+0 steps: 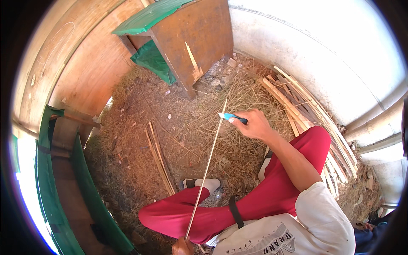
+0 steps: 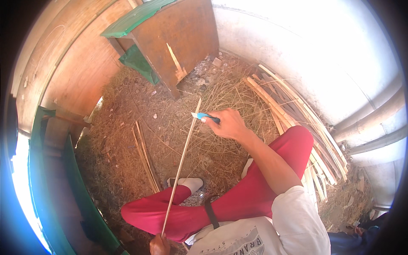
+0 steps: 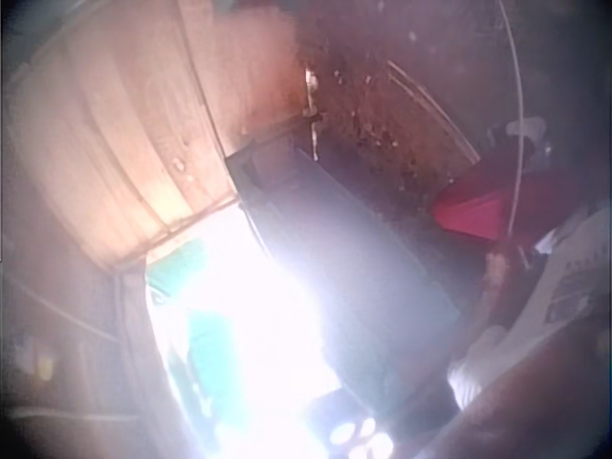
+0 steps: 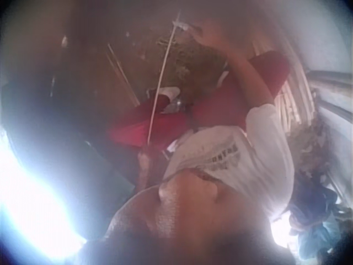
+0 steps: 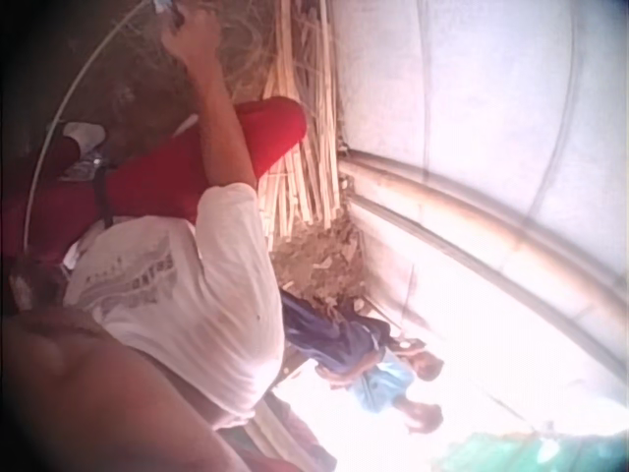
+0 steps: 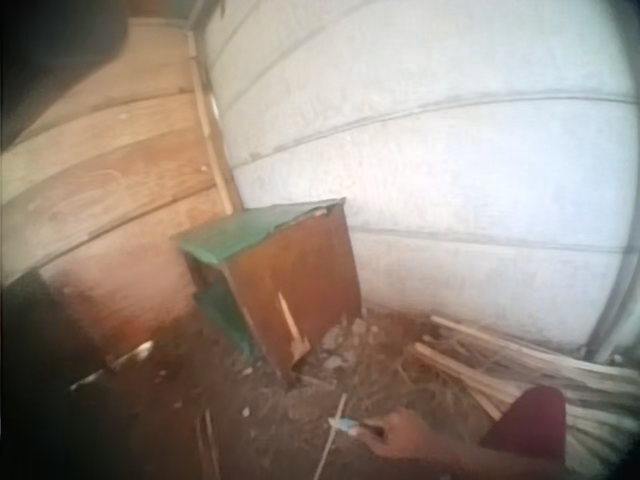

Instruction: The person sits on the ground and uses a utility knife to shave a long bamboo strip, removing thin layers along its length. The person then uses a metal file to smooth the strip's surface.

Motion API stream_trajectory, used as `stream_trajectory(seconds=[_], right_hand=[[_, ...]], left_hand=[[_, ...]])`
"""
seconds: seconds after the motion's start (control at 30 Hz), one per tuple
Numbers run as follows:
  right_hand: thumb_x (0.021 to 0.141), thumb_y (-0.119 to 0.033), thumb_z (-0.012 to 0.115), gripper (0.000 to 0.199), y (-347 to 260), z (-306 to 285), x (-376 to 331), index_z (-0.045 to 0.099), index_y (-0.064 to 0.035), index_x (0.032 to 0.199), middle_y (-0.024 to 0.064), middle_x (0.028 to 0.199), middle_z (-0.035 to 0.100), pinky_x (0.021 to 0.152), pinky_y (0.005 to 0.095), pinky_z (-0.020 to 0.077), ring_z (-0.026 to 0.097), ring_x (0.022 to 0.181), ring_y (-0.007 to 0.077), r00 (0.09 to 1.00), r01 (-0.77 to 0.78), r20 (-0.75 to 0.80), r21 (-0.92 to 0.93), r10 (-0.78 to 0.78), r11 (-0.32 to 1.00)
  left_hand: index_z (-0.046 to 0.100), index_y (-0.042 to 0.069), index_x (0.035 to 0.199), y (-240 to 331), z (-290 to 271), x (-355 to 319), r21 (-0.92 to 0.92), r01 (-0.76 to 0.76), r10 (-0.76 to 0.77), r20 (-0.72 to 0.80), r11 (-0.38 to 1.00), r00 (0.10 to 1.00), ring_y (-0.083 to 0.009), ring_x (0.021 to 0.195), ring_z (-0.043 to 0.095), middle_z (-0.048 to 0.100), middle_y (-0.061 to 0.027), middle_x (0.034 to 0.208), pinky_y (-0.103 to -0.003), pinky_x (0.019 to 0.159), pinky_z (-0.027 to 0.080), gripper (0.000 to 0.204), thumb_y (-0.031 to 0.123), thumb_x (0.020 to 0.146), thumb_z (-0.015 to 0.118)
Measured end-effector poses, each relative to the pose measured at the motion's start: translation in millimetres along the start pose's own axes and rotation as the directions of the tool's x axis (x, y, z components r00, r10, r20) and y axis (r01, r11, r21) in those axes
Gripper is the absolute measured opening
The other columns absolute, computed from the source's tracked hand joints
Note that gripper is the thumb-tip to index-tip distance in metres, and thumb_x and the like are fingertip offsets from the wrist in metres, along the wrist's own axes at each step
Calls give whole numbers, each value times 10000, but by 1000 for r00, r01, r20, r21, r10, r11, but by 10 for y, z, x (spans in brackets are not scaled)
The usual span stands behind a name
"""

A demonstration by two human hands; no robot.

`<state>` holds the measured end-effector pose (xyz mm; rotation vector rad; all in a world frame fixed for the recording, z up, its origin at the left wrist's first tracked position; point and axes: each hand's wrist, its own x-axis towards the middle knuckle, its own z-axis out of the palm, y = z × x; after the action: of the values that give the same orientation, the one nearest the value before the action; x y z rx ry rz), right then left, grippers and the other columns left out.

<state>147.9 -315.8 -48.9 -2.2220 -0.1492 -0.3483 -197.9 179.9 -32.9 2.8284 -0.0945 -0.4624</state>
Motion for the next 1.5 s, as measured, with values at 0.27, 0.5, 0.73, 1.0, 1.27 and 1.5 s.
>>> stream_trajectory(seconds=[0.27,0.5,0.73,1.0,1.27,1.5], right_hand=[[1026,-458,522,448,565,-140,220,766,-84,1004,56,558,580,417,313,417,511,448,163,828,-536,19,-270,561,800],[1020,-402,552,415,86,78,139,771,-50,1037,91,577,609,436,366,420,500,434,178,958,-279,81,44,274,959],[966,-420,620,410,-6,130,-62,784,-48,1019,134,523,587,480,419,447,542,441,266,993,-97,68,21,95,995],[950,-458,632,384,76,29,-87,796,-116,1011,129,539,589,497,426,456,552,469,286,988,-112,100,-56,117,992],[985,-450,571,363,377,233,-20,792,-163,1013,90,578,620,470,384,472,592,516,237,937,-252,166,-291,308,923],[1032,-430,498,453,387,-171,259,764,-64,1056,93,639,638,518,369,502,600,535,191,851,-489,83,-232,518,841]], left_hand=[[648,64,1035,143,-94,-92,90,-95,99,-46,991,994,-384,714,646,662,-163,826,-483,617,540,195,147,859,638],[642,50,1003,427,-204,15,130,-80,88,-56,988,995,-384,678,645,651,-161,792,-486,591,540,215,153,815,659],[637,36,972,806,-411,181,161,-88,103,-84,983,991,-385,642,644,641,-159,759,-489,564,540,239,160,771,679],[627,28,915,1255,-684,334,227,-153,180,-103,962,978,-381,604,642,627,-153,722,-490,536,539,254,175,720,697],[621,60,896,981,-466,176,408,-242,253,28,880,967,-370,614,645,626,-145,747,-469,530,533,237,213,732,697],[638,49,970,740,-460,24,262,-155,166,-20,952,986,-359,686,663,653,-160,825,-447,588,548,251,231,802,677]])
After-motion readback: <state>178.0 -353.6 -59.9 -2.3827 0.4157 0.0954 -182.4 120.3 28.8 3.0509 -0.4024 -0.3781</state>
